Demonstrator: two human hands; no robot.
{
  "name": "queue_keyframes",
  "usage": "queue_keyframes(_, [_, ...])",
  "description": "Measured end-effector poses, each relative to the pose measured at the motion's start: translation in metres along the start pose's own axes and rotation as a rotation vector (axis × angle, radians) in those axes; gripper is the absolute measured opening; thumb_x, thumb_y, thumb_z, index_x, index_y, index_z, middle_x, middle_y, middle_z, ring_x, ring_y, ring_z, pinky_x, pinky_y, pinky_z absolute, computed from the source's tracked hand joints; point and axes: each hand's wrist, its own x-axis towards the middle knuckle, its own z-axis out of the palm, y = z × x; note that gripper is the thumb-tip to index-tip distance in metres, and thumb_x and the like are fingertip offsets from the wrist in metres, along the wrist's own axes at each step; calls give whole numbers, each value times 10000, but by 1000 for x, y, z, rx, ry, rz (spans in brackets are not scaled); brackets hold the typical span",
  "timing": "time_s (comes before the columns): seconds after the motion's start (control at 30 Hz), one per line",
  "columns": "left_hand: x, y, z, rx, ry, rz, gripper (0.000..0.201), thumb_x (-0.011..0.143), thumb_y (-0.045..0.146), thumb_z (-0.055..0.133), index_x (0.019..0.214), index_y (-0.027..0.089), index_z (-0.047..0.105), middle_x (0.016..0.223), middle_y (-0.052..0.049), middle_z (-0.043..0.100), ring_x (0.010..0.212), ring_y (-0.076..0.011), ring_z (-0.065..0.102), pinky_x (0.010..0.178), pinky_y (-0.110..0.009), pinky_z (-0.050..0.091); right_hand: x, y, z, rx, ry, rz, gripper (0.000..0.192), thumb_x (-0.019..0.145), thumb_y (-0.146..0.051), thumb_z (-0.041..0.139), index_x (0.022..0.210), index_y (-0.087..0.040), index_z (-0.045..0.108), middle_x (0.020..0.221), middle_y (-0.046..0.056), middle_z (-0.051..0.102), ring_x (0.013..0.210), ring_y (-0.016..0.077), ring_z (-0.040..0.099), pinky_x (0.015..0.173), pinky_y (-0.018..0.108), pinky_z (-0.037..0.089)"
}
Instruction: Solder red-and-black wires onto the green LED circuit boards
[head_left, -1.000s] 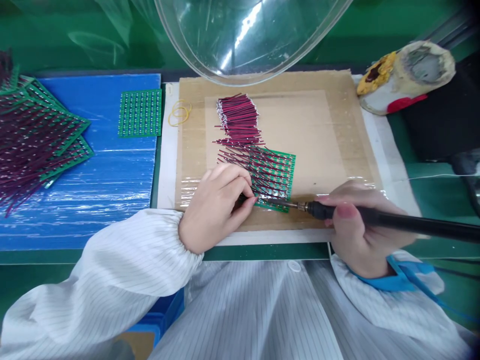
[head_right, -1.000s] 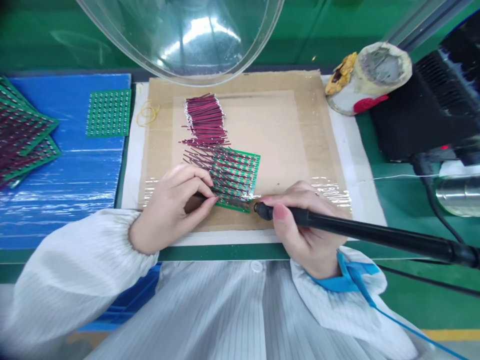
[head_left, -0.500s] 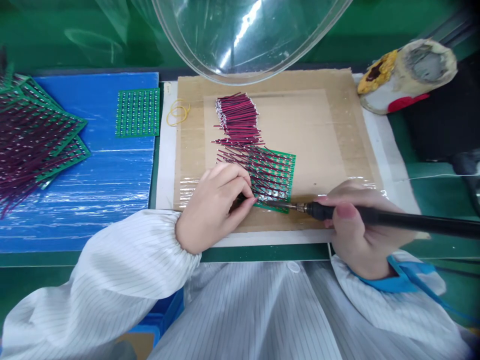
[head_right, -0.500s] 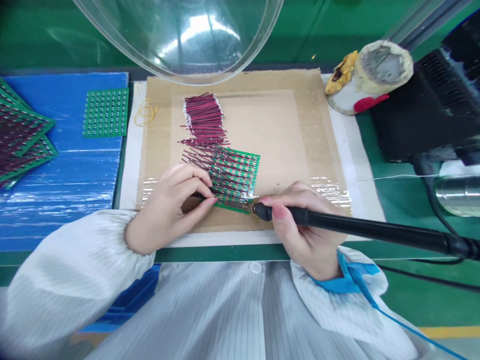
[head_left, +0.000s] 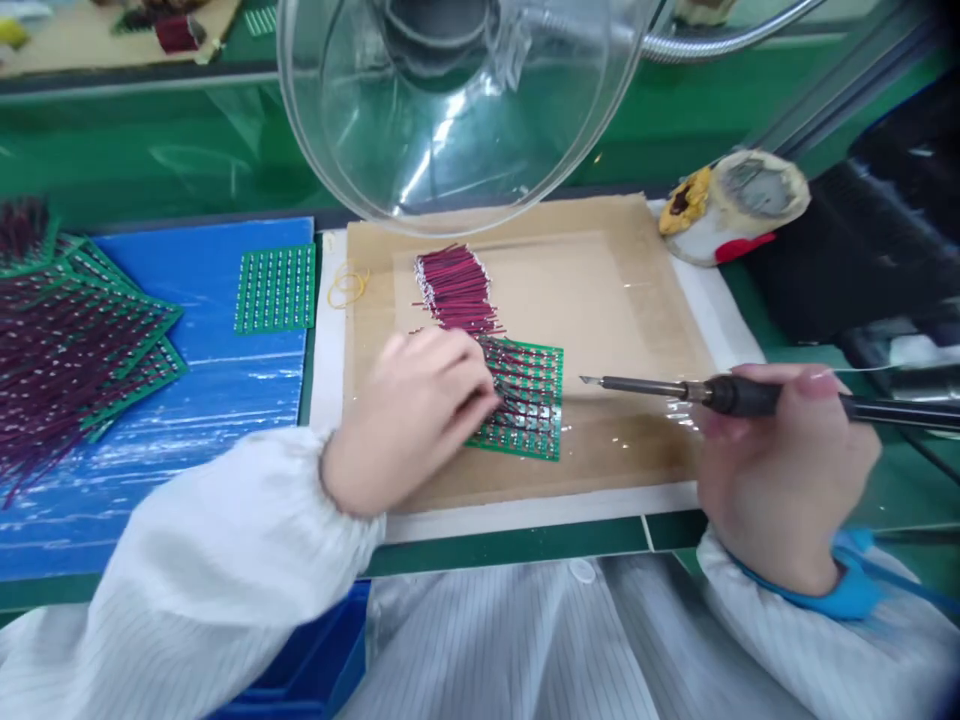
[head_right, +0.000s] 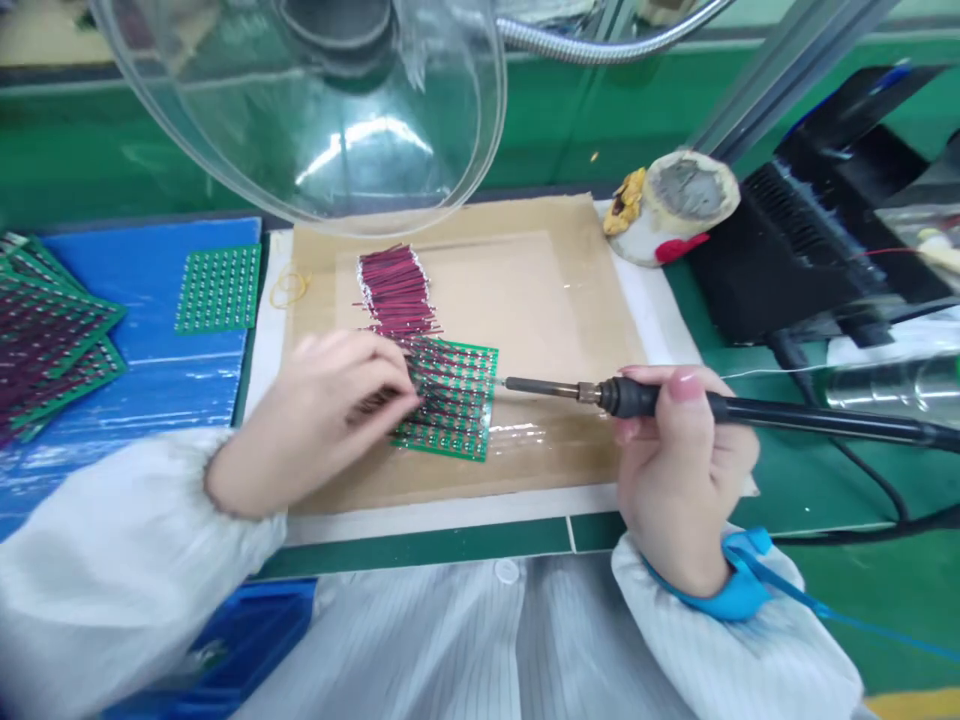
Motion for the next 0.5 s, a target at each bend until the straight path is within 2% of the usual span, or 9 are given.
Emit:
queue_keyframes(0.07, [22,-18,-5,52,41,1,127,938,265,540,921,172,625,996,-32,611,933,-193,570,810,-351,415,5,-4,-4,53,4,62,297,807,-480,641,740,-192,673,543,-38,469,458,87,429,441,243,313])
queue_keyframes(0.13, [41,-36,-6,62,13,-21,122,911,266,584,922,156,635,956,-44,613,865,-185,580,769,-328,435,10,-6,-9,85,11,101,290,807,-483,650,787,-197,687,516,-42,437,468,91,425,460,245,317])
queue_keyframes(0.2, [51,-48,-5,21,-38,-41,127,904,262,591,858,153,637,877,-36,615,797,-173,577,731,-311,442,17,-8,-16,87,28,114,282,818,-480,641,828,-202,688,524,-39,443,472,89,416,468,247,311])
queue_keyframes(0.27, [54,-54,-2,-39,-39,-39,153,918,259,563,824,160,631,835,-27,618,775,-167,573,728,-309,445,27,-10,-23,83,59,99,268,828,-466,629,861,-206,688,565,-30,470,475,83,411,461,246,298])
queue_keyframes(0.4, [48,-56,2,-88,13,-26,153,934,295,540,898,178,631,860,-26,631,746,-158,572,712,-308,448,54,-7,-31,45,100,-71,275,823,-413,638,1027,-234,685,708,-7,577,449,60,412,436,237,277])
queue_keyframes(0.5, [47,-56,2,-78,5,-12,126,923,294,560,903,191,629,849,-17,631,714,-152,567,667,-293,440,72,0,-30,-274,85,-303,370,843,-372,627,1197,-265,629,965,48,666,526,76,506,521,266,406])
